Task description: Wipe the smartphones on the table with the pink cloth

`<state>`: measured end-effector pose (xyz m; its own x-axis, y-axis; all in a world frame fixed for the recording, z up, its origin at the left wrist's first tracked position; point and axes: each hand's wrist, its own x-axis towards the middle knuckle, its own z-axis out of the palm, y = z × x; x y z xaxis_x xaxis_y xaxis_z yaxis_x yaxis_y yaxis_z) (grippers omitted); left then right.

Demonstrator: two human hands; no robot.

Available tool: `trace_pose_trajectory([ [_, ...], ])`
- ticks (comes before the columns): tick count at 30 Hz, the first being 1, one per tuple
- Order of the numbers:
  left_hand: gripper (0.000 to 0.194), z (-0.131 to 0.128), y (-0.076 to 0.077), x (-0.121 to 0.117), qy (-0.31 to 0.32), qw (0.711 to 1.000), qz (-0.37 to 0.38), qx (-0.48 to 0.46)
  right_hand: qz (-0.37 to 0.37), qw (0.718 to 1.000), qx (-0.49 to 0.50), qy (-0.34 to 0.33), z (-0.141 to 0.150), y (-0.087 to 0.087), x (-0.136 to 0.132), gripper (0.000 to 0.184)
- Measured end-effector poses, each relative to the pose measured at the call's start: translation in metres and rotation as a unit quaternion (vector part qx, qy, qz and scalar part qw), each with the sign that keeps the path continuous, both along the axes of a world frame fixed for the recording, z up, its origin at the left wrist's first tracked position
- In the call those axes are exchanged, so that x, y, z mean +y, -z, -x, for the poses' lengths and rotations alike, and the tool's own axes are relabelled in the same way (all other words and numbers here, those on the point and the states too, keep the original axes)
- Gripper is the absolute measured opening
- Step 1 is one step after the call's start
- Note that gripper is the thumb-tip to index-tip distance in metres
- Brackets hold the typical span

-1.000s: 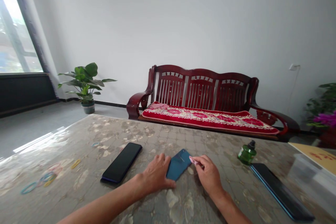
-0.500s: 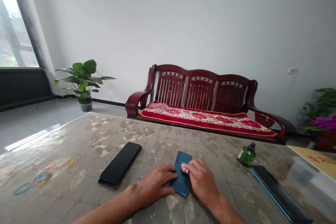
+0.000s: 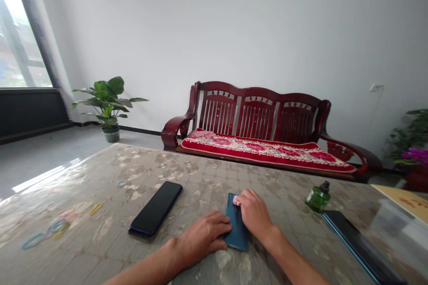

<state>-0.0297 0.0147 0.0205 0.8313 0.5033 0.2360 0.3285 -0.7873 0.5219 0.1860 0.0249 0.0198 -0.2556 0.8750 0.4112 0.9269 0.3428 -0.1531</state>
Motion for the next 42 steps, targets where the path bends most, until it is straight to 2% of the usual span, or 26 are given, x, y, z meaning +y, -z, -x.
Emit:
trace_pose_trajectory([
  [3,0.022,-0.002,-0.001,-0.001,-0.002,1.0,-0.005,-0.006,0.002,0.999,-0.012,-0.047,0.001,0.001,-0.018,0.025],
  [5,0.019,-0.002,-0.002,-0.001,0.0,1.0,-0.012,-0.012,0.001,0.998,-0.018,-0.059,0.002,0.0,-0.02,0.024],
  [11,0.027,0.001,0.0,0.001,0.0,1.0,-0.013,-0.007,-0.011,1.0,-0.018,0.0,0.006,-0.002,0.015,0.023],
  [13,0.026,0.001,-0.001,0.0,-0.003,1.0,-0.012,-0.005,-0.008,1.0,-0.008,0.007,0.007,-0.003,0.018,0.023],
  [20,0.011,-0.002,-0.003,-0.002,-0.002,1.0,-0.018,-0.006,-0.01,0.997,-0.013,-0.081,0.01,0.0,-0.008,0.03],
  [27,0.017,0.001,-0.001,0.0,-0.004,1.0,-0.014,0.004,0.0,1.0,-0.017,-0.018,0.018,-0.004,0.019,0.026],
  [35,0.016,0.0,0.0,0.002,0.003,1.0,-0.026,-0.006,0.025,0.994,-0.005,-0.108,0.007,-0.006,-0.017,0.029],
  [42,0.036,0.002,0.006,0.002,-0.014,1.0,-0.018,-0.015,0.032,0.999,-0.007,-0.014,-0.006,-0.006,0.013,0.029],
])
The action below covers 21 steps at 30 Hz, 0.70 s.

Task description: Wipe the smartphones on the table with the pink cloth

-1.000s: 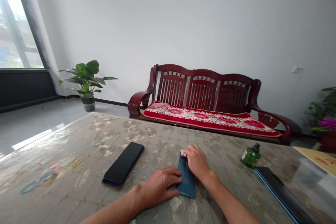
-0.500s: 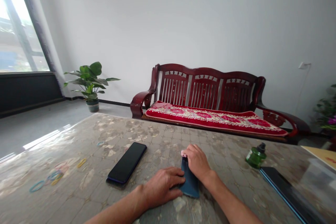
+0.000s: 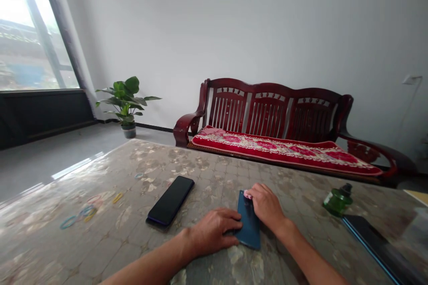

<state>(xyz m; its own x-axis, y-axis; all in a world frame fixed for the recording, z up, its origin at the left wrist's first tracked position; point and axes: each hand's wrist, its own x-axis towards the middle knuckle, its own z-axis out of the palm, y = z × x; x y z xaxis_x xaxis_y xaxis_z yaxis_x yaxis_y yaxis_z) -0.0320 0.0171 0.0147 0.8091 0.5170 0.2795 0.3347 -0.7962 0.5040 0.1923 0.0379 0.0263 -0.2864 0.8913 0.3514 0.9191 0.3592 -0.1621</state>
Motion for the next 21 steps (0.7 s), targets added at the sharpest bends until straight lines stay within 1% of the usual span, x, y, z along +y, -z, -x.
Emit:
trace_pose_trajectory([
  [3,0.037,0.0,0.0,-0.001,-0.003,1.0,0.002,0.004,0.002,1.0,0.009,0.0,0.001,0.001,-0.005,0.029],
  [7,0.034,-0.001,-0.003,-0.004,-0.006,1.0,-0.006,0.004,0.011,0.998,0.037,-0.057,0.002,0.003,-0.029,0.03],
  [9,0.033,-0.001,-0.005,-0.004,-0.004,1.0,-0.005,0.007,0.022,0.996,0.046,-0.076,0.001,0.004,-0.035,0.03],
  [11,0.033,-0.001,-0.005,-0.004,-0.003,1.0,-0.005,0.008,0.027,0.996,0.049,-0.071,-0.001,0.003,-0.031,0.03],
  [15,0.036,-0.001,-0.004,-0.004,-0.006,1.0,-0.006,0.01,0.017,0.999,0.043,-0.007,-0.001,0.001,-0.007,0.027],
  [17,0.036,-0.001,-0.003,-0.004,-0.006,1.0,-0.007,0.008,0.014,0.999,0.04,0.015,0.0,0.001,0.0,0.027],
  [19,0.033,-0.001,-0.002,-0.004,-0.005,1.0,-0.009,0.002,0.014,0.999,0.037,0.016,0.002,0.001,-0.003,0.027],
  [21,0.029,-0.002,-0.003,-0.004,-0.004,1.0,-0.012,-0.003,0.017,0.999,0.031,-0.005,0.002,0.001,-0.013,0.028],
])
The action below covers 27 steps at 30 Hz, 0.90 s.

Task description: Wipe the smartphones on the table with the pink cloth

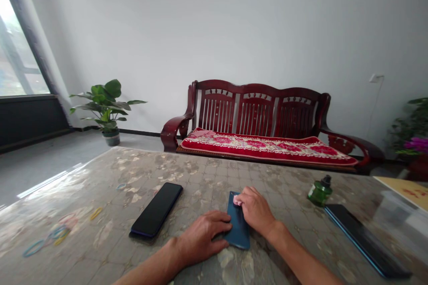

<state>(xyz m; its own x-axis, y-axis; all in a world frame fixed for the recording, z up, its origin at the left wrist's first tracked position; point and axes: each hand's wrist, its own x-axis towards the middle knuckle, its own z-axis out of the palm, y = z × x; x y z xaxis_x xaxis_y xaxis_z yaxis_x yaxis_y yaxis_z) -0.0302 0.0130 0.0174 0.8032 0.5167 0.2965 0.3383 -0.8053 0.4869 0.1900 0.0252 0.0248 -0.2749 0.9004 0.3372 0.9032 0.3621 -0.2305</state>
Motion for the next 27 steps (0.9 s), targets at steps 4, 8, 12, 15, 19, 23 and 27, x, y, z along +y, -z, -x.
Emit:
trace_pose_trajectory([
  [4,0.023,-0.001,-0.003,-0.001,0.004,1.0,0.005,-0.004,0.015,0.999,-0.003,-0.051,-0.002,-0.002,-0.014,0.028],
  [8,0.029,0.001,-0.004,-0.002,0.006,1.0,0.01,-0.003,0.027,1.0,0.011,0.01,-0.004,-0.006,-0.003,0.028],
  [12,0.028,0.002,-0.005,-0.002,0.008,1.0,0.014,0.003,0.029,0.998,0.009,0.063,-0.001,-0.007,0.003,0.027],
  [15,0.031,0.004,-0.004,0.001,0.011,1.0,0.013,0.004,0.027,0.999,0.012,0.033,0.001,-0.005,-0.011,0.028],
  [19,0.037,0.009,-0.001,0.005,0.012,1.0,0.007,0.005,0.058,0.997,0.032,-0.044,0.004,-0.004,-0.027,0.025],
  [23,0.048,0.008,0.001,0.006,-0.04,0.999,-0.026,0.003,0.046,0.987,0.155,-0.016,0.004,0.0,-0.021,0.027],
  [27,0.049,-0.007,-0.004,-0.005,-0.135,0.99,-0.018,0.027,0.01,0.955,0.295,0.033,0.001,0.006,-0.006,0.022],
])
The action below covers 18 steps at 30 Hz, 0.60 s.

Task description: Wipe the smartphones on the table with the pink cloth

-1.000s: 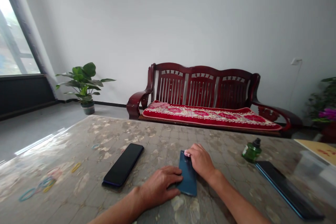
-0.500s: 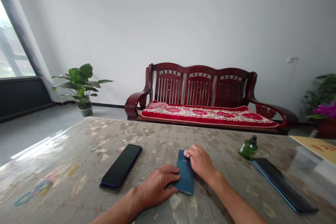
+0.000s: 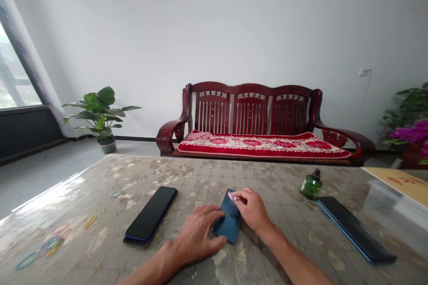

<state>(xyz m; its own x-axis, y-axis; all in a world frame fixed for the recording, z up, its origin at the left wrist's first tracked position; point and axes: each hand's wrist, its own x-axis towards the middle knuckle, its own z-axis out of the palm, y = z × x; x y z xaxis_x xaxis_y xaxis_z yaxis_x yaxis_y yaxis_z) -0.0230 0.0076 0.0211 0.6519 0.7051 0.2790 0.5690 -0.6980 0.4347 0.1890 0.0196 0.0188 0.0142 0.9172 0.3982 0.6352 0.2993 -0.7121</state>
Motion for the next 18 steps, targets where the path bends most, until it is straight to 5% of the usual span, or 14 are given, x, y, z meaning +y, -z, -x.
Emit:
trace_pose_trajectory([
  [6,0.076,-0.025,0.004,-0.018,-0.078,0.995,-0.007,0.057,-0.024,0.999,0.03,0.01,-0.004,0.004,0.011,0.023],
  [12,0.059,-0.039,0.012,-0.016,-0.081,0.99,-0.013,0.117,-0.001,0.997,0.074,-0.02,-0.006,0.013,0.022,0.025],
  [18,0.063,-0.041,0.025,-0.015,-0.055,0.978,-0.077,0.184,0.024,0.987,0.154,-0.042,-0.01,0.015,0.026,0.024],
])
